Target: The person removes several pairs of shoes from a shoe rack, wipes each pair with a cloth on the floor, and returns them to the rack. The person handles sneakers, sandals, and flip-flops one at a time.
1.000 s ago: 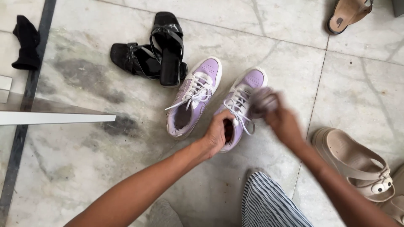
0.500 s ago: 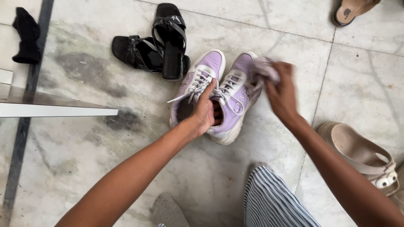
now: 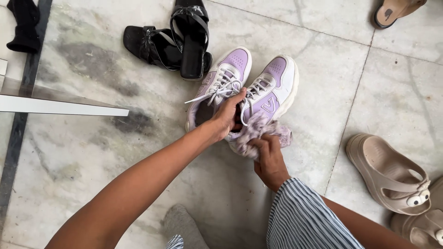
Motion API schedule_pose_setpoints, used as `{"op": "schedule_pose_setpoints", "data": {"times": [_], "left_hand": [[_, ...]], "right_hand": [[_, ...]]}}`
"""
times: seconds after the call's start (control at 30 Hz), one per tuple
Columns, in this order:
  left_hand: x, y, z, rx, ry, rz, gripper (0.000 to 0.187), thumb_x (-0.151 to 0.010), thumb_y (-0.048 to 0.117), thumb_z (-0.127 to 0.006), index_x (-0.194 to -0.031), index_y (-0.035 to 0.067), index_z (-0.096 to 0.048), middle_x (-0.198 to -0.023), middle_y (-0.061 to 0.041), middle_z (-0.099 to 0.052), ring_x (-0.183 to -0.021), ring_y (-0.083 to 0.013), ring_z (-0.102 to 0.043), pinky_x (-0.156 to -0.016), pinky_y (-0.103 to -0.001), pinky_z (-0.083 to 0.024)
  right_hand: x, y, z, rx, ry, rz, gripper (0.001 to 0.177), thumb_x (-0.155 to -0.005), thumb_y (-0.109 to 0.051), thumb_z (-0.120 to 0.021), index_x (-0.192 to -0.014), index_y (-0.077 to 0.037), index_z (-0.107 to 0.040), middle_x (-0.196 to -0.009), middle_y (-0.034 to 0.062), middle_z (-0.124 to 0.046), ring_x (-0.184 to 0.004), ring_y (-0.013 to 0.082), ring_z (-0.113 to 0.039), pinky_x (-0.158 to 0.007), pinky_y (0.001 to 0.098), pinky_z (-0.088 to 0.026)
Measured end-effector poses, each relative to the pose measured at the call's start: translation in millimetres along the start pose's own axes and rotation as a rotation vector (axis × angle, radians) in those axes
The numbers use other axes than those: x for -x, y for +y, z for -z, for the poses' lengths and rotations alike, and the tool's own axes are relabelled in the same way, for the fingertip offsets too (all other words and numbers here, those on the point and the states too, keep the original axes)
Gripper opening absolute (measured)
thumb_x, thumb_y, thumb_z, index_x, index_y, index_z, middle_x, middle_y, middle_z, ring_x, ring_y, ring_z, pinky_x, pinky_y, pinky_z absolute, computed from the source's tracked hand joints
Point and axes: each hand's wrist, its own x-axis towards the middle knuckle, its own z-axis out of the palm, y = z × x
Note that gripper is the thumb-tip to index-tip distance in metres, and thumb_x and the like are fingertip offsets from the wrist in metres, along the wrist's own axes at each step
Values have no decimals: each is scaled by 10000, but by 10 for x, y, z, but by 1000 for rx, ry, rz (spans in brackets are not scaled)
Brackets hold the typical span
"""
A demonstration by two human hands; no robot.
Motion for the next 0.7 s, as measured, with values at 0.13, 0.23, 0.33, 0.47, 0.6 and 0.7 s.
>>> {"op": "schedule_pose_setpoints", "data": {"times": [0.13, 0.23, 0.33, 0.47, 0.6, 0.7], "left_hand": [[-49, -26, 24, -2, -8, -33, 669, -918, 609, -569, -1322, 78, -605, -1240, -121, -716, -1083, -214, -706, -937, -394, -574], [-44, -44, 30, -1, -9, -16, 676, -916, 610, -564, -1323, 72, -600, -1200, -109, -709, -1048, -209, -694, -919, -420, -575], [-33, -58, 15, -68, 15, -11, 674, -917, 606, -573, -1327, 72, -604, -1191, -75, -724, -1052, -175, -702, -922, -396, -573], [-48, -43, 28, -269, 74, 2, 676, -893, 563, -604, -1266, 4, -678, -1110, -153, -733, -935, -259, -699, -839, -421, -557], [-59, 12, 43, -336, 58, -25, 661, -862, 538, -598, -1236, 0, -682, -1122, -142, -734, -983, -245, -706, -842, -407, -580], [-50, 42, 44, -335, 96, -17, 666, -868, 543, -588, -1233, -8, -663, -1109, -156, -726, -978, -271, -709, -843, -408, -584]], "right_hand": [[87, 140, -68, 130, -159, 188, 687, -647, 47, -759, -1298, -89, -585, -1136, 149, -528, -1019, 345, -537, -841, 436, -517], [52, 192, -132, 260, -282, 357, 618, -736, -30, -772, -1333, -136, -655, -1093, 76, -547, -963, 273, -546, -835, 387, -535], [-31, 254, -51, 255, -276, 541, 549, -798, -101, -731, -1344, -107, -677, -1173, 52, -587, -998, 214, -563, -869, 350, -548], [-245, 502, 162, 225, -252, 832, 414, -887, -189, -694, -1284, -74, -681, -1092, 87, -593, -977, 227, -589, -852, 351, -542], [-572, 1036, 446, 221, -267, 927, 202, -926, -158, -642, -1101, -77, -700, -1012, 92, -617, -957, 219, -647, -874, 362, -575], [-781, 1449, 795, 318, -350, 830, 132, -918, -130, -676, -1020, -56, -713, -967, 112, -638, -907, 232, -636, -804, 364, -575]]}}
